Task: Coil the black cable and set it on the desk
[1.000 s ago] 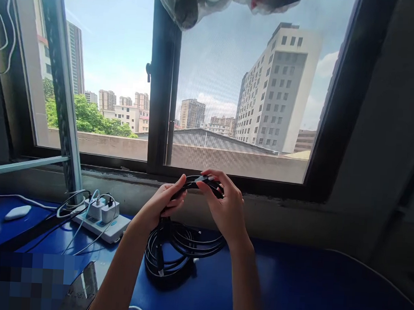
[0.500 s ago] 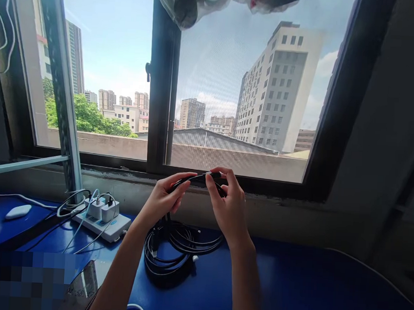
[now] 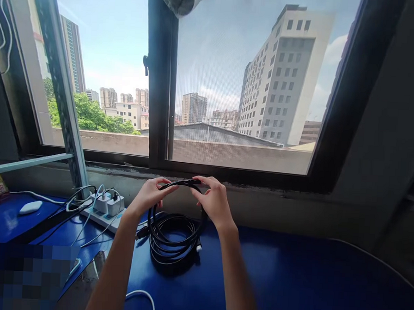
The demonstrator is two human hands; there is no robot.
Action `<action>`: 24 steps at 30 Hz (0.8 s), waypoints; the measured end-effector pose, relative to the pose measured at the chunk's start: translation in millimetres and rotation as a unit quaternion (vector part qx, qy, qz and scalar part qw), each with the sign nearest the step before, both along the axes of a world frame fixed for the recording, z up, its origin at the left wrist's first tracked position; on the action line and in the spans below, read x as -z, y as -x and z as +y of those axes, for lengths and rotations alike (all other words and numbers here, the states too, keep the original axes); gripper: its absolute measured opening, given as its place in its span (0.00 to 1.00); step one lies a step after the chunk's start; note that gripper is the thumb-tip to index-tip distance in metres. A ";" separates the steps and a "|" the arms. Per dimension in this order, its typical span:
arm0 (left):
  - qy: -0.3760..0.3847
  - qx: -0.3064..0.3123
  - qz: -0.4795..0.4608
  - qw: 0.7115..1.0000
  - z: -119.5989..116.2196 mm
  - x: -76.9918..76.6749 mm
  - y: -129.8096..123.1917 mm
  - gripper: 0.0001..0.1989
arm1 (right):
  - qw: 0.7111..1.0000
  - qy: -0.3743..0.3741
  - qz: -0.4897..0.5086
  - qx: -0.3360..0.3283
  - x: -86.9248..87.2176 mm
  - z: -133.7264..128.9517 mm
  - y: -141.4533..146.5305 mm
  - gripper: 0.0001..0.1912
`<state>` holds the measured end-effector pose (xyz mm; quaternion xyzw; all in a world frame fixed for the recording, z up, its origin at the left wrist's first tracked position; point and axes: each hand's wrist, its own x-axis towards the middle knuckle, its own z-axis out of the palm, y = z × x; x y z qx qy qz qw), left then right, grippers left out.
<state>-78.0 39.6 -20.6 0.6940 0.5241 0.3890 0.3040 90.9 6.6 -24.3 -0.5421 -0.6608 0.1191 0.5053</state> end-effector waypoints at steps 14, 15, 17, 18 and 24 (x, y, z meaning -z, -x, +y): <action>0.169 -0.034 0.234 0.957 37.2 67.3 15.5 0.15 | 0.959 0.242 -0.142 0.046 76.8 45.1 8.6 0.15; 0.174 -0.039 0.246 0.953 37.6 68.0 15.5 0.14 | 0.956 0.243 -0.158 0.049 76.7 44.8 8.9 0.15; 0.187 -0.044 0.270 0.944 38.6 68.6 15.3 0.12 | 0.950 0.243 -0.188 0.050 76.5 43.7 10.2 0.15; 0.193 -0.044 0.281 0.939 39.4 68.9 14.9 0.11 | 0.948 0.242 -0.202 0.048 76.6 43.1 11.2 0.15; 0.175 -0.055 0.310 0.933 47.7 78.1 2.3 0.09 | 0.939 0.257 -0.228 0.002 82.2 42.4 11.9 0.17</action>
